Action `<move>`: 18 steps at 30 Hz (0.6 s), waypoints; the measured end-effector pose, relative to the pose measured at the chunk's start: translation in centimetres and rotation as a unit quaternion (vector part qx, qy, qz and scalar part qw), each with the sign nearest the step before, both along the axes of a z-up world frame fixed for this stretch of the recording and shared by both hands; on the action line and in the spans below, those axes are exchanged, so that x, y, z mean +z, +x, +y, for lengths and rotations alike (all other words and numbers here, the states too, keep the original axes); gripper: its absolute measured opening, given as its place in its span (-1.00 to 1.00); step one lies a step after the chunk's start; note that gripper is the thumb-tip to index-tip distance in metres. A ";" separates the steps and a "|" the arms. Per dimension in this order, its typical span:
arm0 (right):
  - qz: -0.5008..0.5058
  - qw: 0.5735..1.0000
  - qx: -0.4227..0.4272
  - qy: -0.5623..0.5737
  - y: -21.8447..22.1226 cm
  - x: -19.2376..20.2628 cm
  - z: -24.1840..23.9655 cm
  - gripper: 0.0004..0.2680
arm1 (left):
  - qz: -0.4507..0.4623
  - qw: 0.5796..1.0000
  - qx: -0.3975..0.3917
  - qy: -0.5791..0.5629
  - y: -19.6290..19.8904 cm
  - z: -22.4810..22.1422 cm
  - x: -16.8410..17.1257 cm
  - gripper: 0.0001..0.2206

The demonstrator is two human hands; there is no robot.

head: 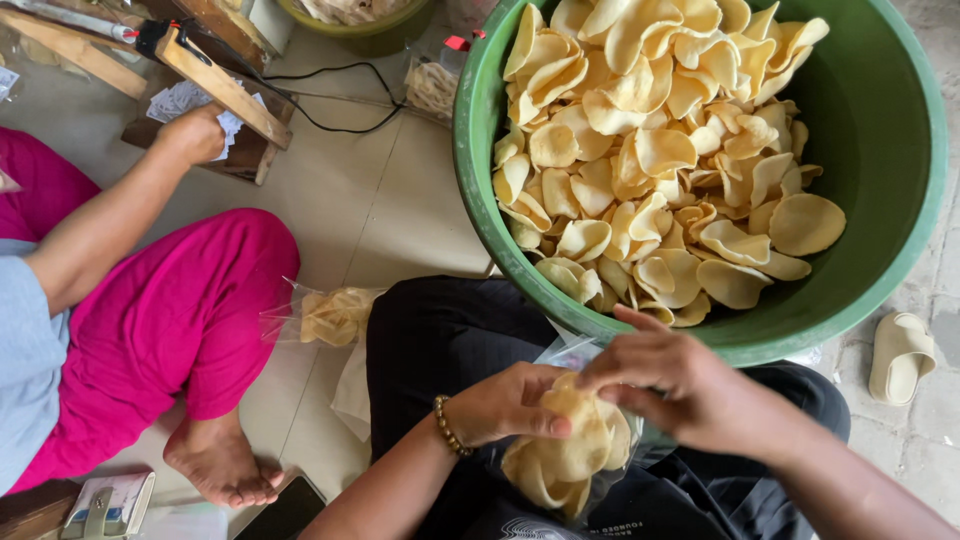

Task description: The person puts crackers into plastic bags by hand while reaching into a large green bin and moves the filled bags aside.

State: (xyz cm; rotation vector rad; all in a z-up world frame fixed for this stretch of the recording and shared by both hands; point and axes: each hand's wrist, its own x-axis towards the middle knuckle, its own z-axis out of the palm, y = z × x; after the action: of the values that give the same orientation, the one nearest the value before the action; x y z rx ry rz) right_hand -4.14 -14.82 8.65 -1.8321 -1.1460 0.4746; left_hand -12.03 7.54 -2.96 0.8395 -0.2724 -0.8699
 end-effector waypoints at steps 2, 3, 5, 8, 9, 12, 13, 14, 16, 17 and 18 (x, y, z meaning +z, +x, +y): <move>-0.003 0.997 -0.074 -0.018 3.1 -1.6 -2.1 -0.82 | 0.002 1.000 0.027 -0.008 0.0 0.3 1.1 -0.47; -0.006 0.989 -0.146 -0.036 4.7 -2.4 -3.1 -0.74 | 0.005 0.998 0.054 -0.015 0.0 0.4 1.7 -0.43; -0.095 0.966 -0.220 -0.102 10.3 -7.1 -5.9 -0.84 | 0.003 0.996 0.087 -0.030 -0.2 0.7 0.6 -0.38; -0.098 0.881 -0.317 -0.337 14.8 -9.1 -6.2 -0.81 | -0.007 0.994 0.104 -0.028 -0.2 0.8 0.1 -0.16; -0.009 0.800 -0.335 -0.498 15.6 -8.9 -5.6 -0.69 | -0.011 0.996 0.088 -0.011 -0.2 0.8 0.1 -0.03; -0.007 0.765 -0.279 -0.580 15.7 -9.9 -4.8 -0.59 | -0.018 0.998 0.066 -0.002 -0.4 0.9 1.2 -0.14; -0.007 0.765 -0.278 -0.580 16.0 -9.9 -5.1 -0.59 | -0.017 0.998 0.067 -0.002 -0.4 1.0 1.0 -0.14; 0.012 0.769 -0.283 -0.573 16.3 -10.0 -5.3 -0.67 | -0.008 0.997 0.083 -0.008 -0.4 1.1 0.8 -0.26; 0.032 0.772 -0.288 -0.566 17.2 -11.4 -7.3 -0.73 | 0.001 0.995 0.099 -0.015 -0.2 1.3 1.0 -0.38; 0.032 0.814 -0.304 -0.494 17.9 -12.7 -9.1 -0.77 | -0.020 0.990 0.137 -0.021 0.1 1.3 1.3 -0.38; 0.032 0.850 -0.319 -0.418 18.5 -14.1 -11.0 -0.81 | -0.040 0.983 0.175 -0.026 0.4 1.3 1.6 -0.37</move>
State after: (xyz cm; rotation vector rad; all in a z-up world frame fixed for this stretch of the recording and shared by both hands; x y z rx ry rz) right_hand 14.40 -25.79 -5.45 -2.7568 -0.1818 0.6842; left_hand -11.63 8.88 -1.34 0.8434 -0.2096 -0.4998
